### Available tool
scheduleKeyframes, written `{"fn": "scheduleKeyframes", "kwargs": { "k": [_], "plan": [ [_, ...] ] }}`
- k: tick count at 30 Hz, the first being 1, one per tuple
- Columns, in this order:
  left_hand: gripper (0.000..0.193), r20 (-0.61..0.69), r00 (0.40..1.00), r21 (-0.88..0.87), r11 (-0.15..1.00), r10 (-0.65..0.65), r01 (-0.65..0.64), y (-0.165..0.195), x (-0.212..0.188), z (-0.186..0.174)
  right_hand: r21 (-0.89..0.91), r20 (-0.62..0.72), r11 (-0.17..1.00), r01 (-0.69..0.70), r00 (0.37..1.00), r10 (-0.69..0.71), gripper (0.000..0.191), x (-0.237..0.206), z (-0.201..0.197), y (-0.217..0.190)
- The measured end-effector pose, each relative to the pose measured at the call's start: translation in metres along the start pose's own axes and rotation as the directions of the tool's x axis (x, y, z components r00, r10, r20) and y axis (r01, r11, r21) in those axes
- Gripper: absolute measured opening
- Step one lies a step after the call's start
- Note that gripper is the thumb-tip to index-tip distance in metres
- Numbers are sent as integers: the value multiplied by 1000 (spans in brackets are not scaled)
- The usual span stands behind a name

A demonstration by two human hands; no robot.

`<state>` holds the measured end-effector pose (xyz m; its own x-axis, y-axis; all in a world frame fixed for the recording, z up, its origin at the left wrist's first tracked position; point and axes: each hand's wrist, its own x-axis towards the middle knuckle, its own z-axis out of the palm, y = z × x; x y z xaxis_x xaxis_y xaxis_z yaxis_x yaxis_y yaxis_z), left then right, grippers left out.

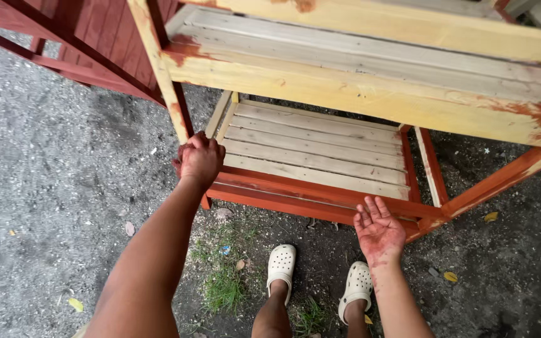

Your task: The person uses a reddish-brown cloth to rub stain onto the wooden surfaces of a multi-tiered shelving unit. They work systematically across shelves and side rails, spreading the stain evenly by hand.

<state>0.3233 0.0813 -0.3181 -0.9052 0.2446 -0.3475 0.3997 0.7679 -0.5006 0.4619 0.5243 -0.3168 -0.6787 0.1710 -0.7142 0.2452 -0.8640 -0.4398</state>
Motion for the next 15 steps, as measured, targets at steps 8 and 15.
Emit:
{"fn": "scheduleKeyframes", "kwargs": {
  "k": [8, 15],
  "plan": [
    [22, -222, 974, 128, 992, 40, -11, -91, 13, -76, 43, 109, 999, -10, 994, 6, 50, -14, 48, -12],
    [26, -206, 970, -24, 991, -131, 129, -73, 0, -77, 46, 110, 997, -56, 993, 51, 46, -13, 34, 1]
  ]
}}
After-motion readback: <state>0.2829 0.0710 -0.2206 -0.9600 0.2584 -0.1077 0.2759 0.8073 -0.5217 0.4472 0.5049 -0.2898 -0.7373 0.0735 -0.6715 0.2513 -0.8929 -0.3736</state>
